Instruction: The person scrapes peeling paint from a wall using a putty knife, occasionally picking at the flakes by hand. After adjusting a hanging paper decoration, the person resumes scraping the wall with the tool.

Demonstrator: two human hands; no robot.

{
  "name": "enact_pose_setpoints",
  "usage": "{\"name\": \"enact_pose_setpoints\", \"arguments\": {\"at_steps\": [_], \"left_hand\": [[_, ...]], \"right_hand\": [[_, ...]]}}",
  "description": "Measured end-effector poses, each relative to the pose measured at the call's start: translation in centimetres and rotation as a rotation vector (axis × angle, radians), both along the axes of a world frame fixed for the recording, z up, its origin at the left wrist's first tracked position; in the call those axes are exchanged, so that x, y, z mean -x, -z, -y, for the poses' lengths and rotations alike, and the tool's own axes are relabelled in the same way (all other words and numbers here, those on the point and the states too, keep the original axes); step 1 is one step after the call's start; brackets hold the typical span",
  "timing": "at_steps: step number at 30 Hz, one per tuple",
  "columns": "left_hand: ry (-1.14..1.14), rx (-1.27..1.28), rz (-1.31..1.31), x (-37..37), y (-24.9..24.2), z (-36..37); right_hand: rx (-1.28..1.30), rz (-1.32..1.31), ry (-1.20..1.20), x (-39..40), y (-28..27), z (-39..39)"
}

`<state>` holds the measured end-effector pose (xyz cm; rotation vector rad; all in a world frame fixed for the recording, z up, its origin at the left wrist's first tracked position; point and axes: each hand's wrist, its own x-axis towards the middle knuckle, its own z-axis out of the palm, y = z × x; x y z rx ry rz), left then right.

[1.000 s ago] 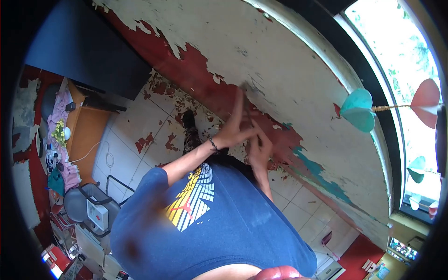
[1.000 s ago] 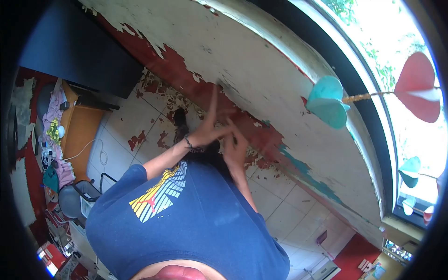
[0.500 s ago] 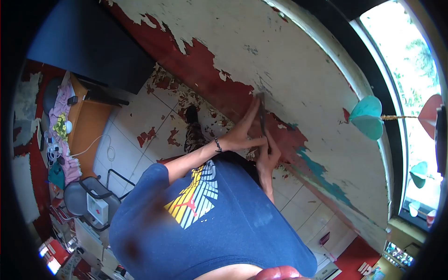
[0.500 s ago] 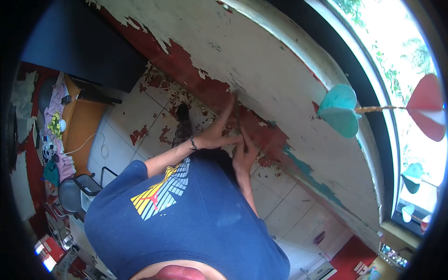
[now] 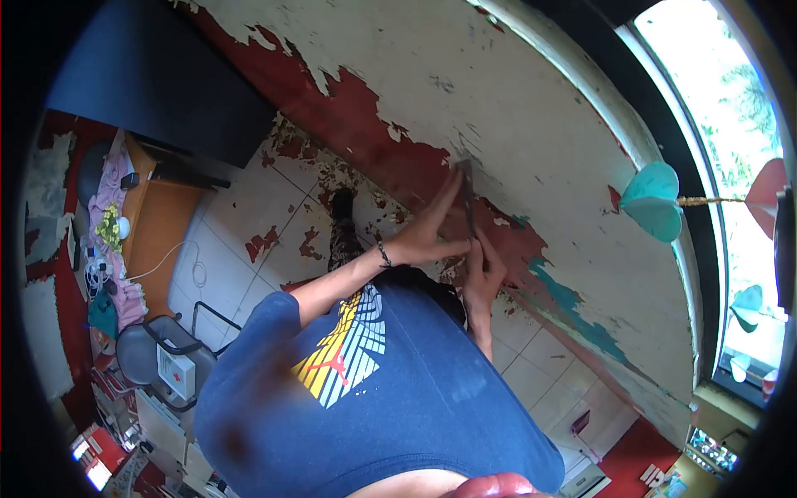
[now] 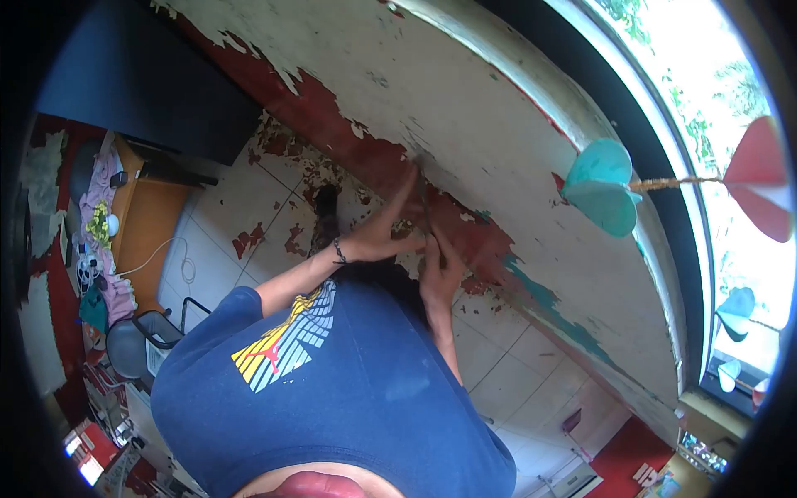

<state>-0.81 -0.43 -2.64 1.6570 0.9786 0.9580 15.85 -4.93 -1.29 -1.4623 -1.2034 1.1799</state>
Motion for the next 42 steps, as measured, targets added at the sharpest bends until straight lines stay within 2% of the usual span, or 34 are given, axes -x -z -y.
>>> {"name": "enact_pose_setpoints", "arguments": {"at_steps": [4, 6, 8, 12, 14, 15, 17, 19, 21, 23, 25, 27, 29, 30, 33, 36, 39, 42], "left_hand": [[-0.082, 0.037, 0.116, -0.3, -0.2, -0.1], [-0.109, 0.169, 0.31, -0.1, -0.8, -0.2], [-0.062, 0.126, 0.235, 0.1, -1.1, 0.1], [-0.033, 0.069, 0.081, 0.3, -0.8, -0.2], [-0.02, 0.063, 0.123, 0.1, -0.8, -0.1], [-0.011, 0.055, 0.154, 0.2, -0.9, -0.1], [0.0, 0.034, 0.065, 0.2, -1.4, 0.0], [0.018, 0.022, -0.021, 0.4, -1.5, -0.1], [-0.025, 0.051, 0.175, 0.1, -1.0, -0.2], [-0.01, 0.049, 0.138, -0.3, -0.8, 0.2], [0.002, 0.017, 0.078, -0.1, -1.1, -0.3], [-0.009, 0.036, 0.149, -0.6, -1.3, 0.0], [-0.029, 0.088, 0.209, -0.4, -1.2, 0.1], [-0.067, 0.137, 0.27, -0.6, -1.2, 0.0], [-0.009, 0.009, 0.133, -0.6, -1.3, 0.1], [-0.048, 0.053, 0.206, -1.0, -0.9, 0.0], [-0.099, 0.17, 0.304, -0.8, -1.9, -0.1], [-0.02, 0.045, 0.204, -0.8, -0.9, -0.2]], "right_hand": [[0.0, -0.062, -0.009, 1.1, 1.9, -0.3], [-0.037, -0.032, -0.024, 1.1, 1.3, -0.3], [-0.016, 0.029, -0.001, 1.7, -1.2, 0.1], [0.084, -0.114, 0.023, 1.1, 0.4, 0.6], [-0.221, 0.043, 0.03, 1.4, 1.8, 0.3], [-0.223, 0.044, 0.029, 1.0, 1.3, 0.7], [0.08, -0.173, 0.034, 0.4, -0.2, 1.2], [0.049, -0.139, 0.024, 1.3, -0.3, 0.5], [0.029, -0.092, 0.027, 1.6, 0.2, 0.1], [-0.097, 0.061, -0.001, 1.2, 1.2, 0.5], [-0.045, -0.029, 0.018, 0.8, -0.2, 0.8], [0.008, -0.114, 0.038, 1.1, -0.3, 0.6], [-0.128, 0.151, -0.017, 1.8, 1.0, 0.1], [-0.131, 0.16, -0.017, 1.4, 0.5, 0.2], [0.039, -0.056, 0.062, 1.1, -1.4, 1.0], [-0.073, 0.088, -0.006, 1.0, -0.9, 0.4], [-0.108, 0.066, -0.068, 1.8, 1.0, -0.2], [-0.034, 0.014, 0.013, 0.8, -1.0, 0.6]]}}
